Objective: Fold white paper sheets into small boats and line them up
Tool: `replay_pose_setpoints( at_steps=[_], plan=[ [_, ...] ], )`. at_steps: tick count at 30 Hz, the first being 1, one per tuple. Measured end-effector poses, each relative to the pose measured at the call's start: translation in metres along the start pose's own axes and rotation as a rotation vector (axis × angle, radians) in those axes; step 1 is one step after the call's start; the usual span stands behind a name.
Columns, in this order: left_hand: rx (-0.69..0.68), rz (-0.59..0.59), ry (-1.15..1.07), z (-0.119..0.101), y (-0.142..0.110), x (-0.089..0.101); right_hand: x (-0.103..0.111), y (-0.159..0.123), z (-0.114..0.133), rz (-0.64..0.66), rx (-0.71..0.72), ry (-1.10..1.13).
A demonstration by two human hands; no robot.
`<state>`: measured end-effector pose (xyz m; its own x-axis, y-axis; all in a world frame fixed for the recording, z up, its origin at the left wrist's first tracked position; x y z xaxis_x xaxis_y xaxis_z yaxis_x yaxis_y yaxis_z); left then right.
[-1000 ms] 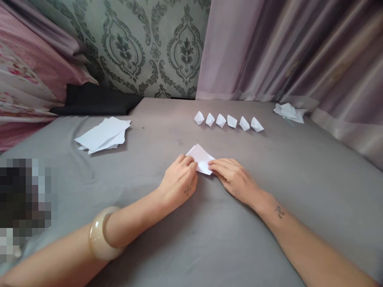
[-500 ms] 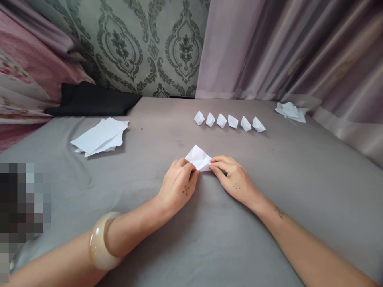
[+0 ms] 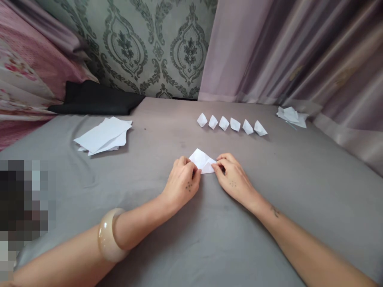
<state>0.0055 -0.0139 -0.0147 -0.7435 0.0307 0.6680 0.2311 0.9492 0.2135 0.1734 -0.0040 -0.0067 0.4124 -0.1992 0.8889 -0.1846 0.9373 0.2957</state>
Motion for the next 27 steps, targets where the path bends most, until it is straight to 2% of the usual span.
replay_pose_setpoints(
  at_steps=[8, 14, 18, 22, 25, 27],
  plan=[
    [0.057, 0.028, -0.016, -0.002, 0.005, 0.001, -0.003, 0.004, 0.002, 0.025, 0.079, -0.143],
    [0.076, 0.044, -0.011, -0.002, 0.006, 0.002, -0.004, 0.005, 0.000, 0.046, 0.081, -0.182],
    [-0.064, 0.056, 0.077, -0.005, 0.006, 0.004, -0.004, 0.003, 0.003, 0.037, 0.100, -0.205],
    [-0.225, 0.217, 0.136, -0.009, 0.007, 0.002, -0.001, 0.002, -0.003, 0.062, 0.063, -0.236],
    [-0.248, 0.287, 0.145, -0.008, 0.008, 0.001, 0.006, 0.003, -0.016, 0.069, 0.025, -0.206],
    [-0.239, 0.283, 0.178, -0.007, 0.009, 0.001, 0.012, 0.001, -0.020, 0.004, 0.027, -0.167]
  ],
)
Point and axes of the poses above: each hand's wrist, its own y-axis towards the middle knuckle, its own x-axis out of the back of the hand, z = x × y, the point moved 3 cm from there along y, towards the middle knuckle, and after that the axes turned 11 degrees about -y, right-handed, at the moved point
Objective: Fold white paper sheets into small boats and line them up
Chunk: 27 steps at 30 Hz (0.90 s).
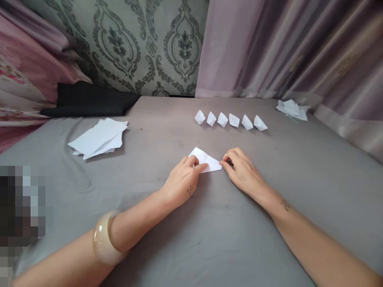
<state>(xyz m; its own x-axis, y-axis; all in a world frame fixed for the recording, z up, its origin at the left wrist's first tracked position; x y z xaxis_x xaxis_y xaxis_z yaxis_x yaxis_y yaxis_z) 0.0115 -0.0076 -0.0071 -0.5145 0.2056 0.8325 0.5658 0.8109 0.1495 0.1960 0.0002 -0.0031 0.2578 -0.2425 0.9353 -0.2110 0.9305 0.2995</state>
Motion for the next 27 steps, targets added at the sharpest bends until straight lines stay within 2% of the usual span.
replay_pose_setpoints(
  at_steps=[2, 3, 6, 10, 13, 16, 21, 27],
  plan=[
    [0.009, 0.000, 0.031, 0.001, 0.001, 0.000, 0.007, -0.005, 0.005, -0.113, 0.030, 0.024],
    [0.010, -0.002, 0.044, 0.001, 0.001, 0.000, 0.009, -0.008, 0.012, -0.129, 0.051, 0.039],
    [-0.004, -0.029, 0.055, 0.002, 0.000, -0.001, 0.008, -0.020, 0.042, -0.018, 0.167, 0.046],
    [0.026, -0.121, 0.063, 0.008, 0.000, 0.000, 0.005, -0.032, 0.066, 0.052, 0.191, -0.044],
    [0.178, -0.221, 0.018, 0.020, 0.002, 0.005, 0.003, -0.034, 0.068, 0.073, 0.180, -0.104],
    [0.300, -0.281, -0.130, 0.030, 0.007, 0.012, 0.002, -0.033, 0.066, 0.083, 0.176, -0.128],
    [0.368, -0.250, -0.310, 0.039, 0.012, 0.019, 0.000, -0.032, 0.065, 0.091, 0.175, -0.090],
    [0.466, -0.230, -0.373, 0.030, 0.007, 0.024, -0.004, -0.024, 0.056, 0.058, 0.175, 0.032]
  ],
)
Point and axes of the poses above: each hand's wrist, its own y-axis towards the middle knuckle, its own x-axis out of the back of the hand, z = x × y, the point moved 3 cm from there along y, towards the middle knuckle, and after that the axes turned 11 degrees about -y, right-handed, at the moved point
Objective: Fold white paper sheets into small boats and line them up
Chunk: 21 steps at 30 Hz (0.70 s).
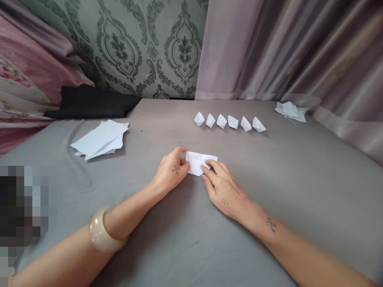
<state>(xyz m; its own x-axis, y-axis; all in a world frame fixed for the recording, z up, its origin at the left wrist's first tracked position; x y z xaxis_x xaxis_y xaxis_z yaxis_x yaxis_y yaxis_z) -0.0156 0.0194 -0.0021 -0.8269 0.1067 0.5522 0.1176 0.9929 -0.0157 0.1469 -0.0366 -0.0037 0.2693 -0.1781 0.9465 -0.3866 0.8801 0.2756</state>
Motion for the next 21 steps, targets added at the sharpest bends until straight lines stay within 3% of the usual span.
replay_pose_setpoints(
  at_steps=[7, 16, 21],
  plan=[
    [0.008, 0.107, 0.098, -0.007, -0.008, 0.001, -0.004, 0.007, -0.015, -0.023, 0.012, 0.096],
    [0.079, 0.165, -0.120, -0.006, -0.015, -0.010, -0.005, 0.019, -0.037, -0.057, 0.042, 0.159],
    [0.073, 0.250, -0.018, -0.015, -0.020, -0.010, -0.004, 0.018, -0.041, -0.024, 0.145, 0.152]
  ],
)
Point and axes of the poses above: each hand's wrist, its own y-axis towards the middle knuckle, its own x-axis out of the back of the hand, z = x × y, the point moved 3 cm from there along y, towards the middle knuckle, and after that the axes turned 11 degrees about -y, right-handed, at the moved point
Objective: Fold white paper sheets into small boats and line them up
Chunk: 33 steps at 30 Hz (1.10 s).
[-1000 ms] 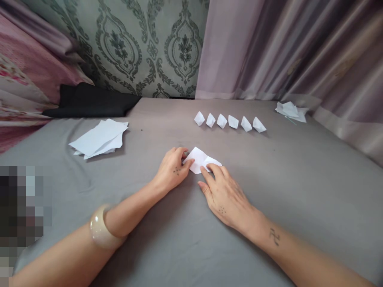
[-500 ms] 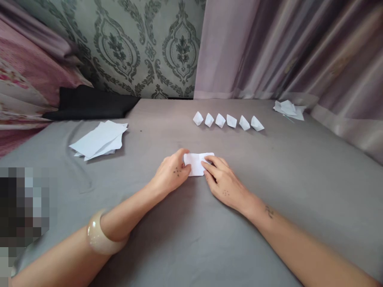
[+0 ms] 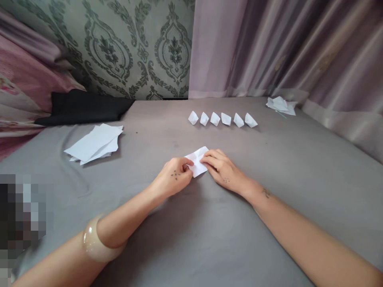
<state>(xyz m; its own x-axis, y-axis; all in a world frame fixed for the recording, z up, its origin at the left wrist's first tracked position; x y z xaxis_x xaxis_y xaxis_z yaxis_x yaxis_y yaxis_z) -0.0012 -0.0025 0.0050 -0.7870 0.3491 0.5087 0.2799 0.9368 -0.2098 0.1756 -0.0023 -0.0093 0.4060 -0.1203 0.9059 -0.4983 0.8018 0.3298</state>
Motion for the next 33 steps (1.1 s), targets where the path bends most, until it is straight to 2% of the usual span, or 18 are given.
replay_pose_setpoints(
  at_steps=[4, 11, 13, 16, 20, 23, 28, 33],
  plan=[
    [-0.180, 0.027, 0.197, -0.003, -0.007, -0.003, 0.007, -0.005, -0.002, 0.077, 0.067, 0.006],
    [-0.488, -0.131, 0.636, -0.011, -0.016, -0.008, 0.014, -0.010, -0.010, 0.115, 0.095, 0.044],
    [-0.603, -0.154, 0.698, -0.013, -0.014, -0.009, 0.016, -0.010, -0.011, 0.123, 0.094, 0.050],
    [-0.718, -0.095, 0.675, -0.011, -0.006, -0.010, 0.019, -0.011, -0.011, 0.141, 0.087, 0.058],
    [-0.653, -0.002, 0.503, -0.003, 0.009, -0.007, 0.023, -0.011, -0.011, 0.172, 0.069, 0.061],
    [-0.551, 0.012, 0.394, -0.002, 0.017, -0.004, 0.024, -0.011, -0.012, 0.189, 0.072, 0.071],
    [-0.383, -0.023, 0.220, -0.001, 0.028, -0.003, 0.023, -0.010, -0.013, 0.186, 0.076, 0.096],
    [-0.282, -0.098, 0.190, 0.001, 0.033, 0.000, 0.024, -0.010, -0.011, 0.175, 0.058, 0.107]
  ],
)
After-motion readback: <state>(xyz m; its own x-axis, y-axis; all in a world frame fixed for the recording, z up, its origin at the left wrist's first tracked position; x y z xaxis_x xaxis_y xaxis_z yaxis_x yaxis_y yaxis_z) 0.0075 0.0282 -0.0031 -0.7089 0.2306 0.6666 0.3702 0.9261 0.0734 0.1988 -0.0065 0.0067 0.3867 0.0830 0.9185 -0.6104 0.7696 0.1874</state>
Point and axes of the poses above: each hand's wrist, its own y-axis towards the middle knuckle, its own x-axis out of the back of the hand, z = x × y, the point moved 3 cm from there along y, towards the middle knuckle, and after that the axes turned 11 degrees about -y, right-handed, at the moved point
